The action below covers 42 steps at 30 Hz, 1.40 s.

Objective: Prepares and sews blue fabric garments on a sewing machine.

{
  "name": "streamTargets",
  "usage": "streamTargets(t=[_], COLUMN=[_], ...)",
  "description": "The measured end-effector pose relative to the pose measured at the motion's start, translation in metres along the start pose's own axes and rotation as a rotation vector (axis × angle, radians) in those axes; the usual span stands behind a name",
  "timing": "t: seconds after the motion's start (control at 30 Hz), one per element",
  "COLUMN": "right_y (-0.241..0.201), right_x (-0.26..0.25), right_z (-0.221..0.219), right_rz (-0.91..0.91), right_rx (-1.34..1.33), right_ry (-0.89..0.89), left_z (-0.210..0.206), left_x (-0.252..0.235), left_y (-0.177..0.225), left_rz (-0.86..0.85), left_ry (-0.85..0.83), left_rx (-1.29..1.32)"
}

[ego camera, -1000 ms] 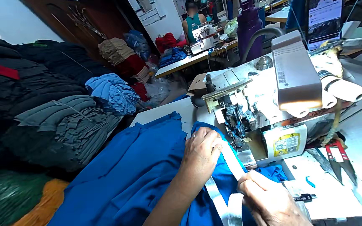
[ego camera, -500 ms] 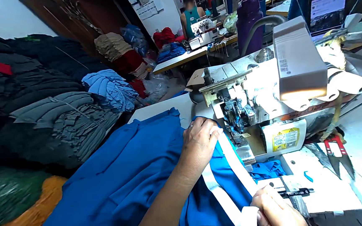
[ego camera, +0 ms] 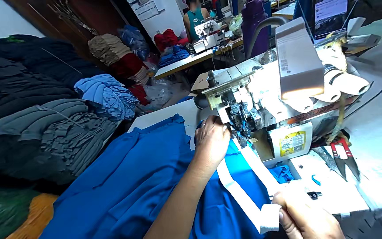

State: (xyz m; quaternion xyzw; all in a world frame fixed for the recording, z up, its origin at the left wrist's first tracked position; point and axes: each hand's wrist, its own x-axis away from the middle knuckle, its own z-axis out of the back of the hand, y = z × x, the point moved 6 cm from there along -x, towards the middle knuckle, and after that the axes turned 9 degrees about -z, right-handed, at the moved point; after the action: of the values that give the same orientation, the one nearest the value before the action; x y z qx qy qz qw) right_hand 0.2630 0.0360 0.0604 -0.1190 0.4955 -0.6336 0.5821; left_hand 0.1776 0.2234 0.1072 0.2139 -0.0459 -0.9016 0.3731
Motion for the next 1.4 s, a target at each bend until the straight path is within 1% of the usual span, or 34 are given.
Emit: streamTargets(t=[0.1,0.23,0.33,0.53,0.67,0.77,0.8,0.87,0.97,1.2,1.4], right_y=[-0.001,-0.003,-0.004,-0.005,-0.029,-0.047,-0.048,-0.043,-0.025,-0.014,-0.008], right_x=[-0.004,-0.005,-0.006,-0.005,-0.01,-0.016,-0.017,-0.013,-0.003,-0.004,-0.011], right_z=[0.0,-0.003,-0.004,-0.005,-0.004,-0.008,-0.008,-0.01,-0.019,-0.014,-0.017], right_rz=[0.002,0.03,0.038,0.049,0.048,0.089,0.076,0.016,0.011,-0.032,0.019], right_rx=[0.017,0.048,0.041,0.025,-0.03,-0.007,0.002,0.013,0.048,-0.021,-0.03], right_ry=[0.018,0.05,0.062,0.088,0.09,0.133,0.133,0.101,0.086,0.064,0.107], left_z=[-0.001,-0.002,-0.002,-0.003,-0.003,-0.002,-0.002,-0.002,-0.004,-0.001,-0.002], left_x=[-0.006,-0.01,-0.012,-0.013,-0.011,-0.01,-0.01,-0.012,-0.011,-0.008,-0.009], left_y=[-0.002,-0.005,-0.005,-0.005,-0.006,-0.004,-0.003,-0.004,-0.007,-0.003,-0.006], left_rz=[0.014,-0.011,0.047,0.086,0.077,0.048,0.041,0.068,0.092,0.03,0.009], left_ry=[0.025,0.086,0.042,0.034,0.051,0.059,0.065,0.043,0.024,0.042,0.075], left_rx=[-0.019,-0.039,-0.033,-0.046,-0.044,-0.046,-0.041,-0.032,-0.027,-0.008,-0.008])
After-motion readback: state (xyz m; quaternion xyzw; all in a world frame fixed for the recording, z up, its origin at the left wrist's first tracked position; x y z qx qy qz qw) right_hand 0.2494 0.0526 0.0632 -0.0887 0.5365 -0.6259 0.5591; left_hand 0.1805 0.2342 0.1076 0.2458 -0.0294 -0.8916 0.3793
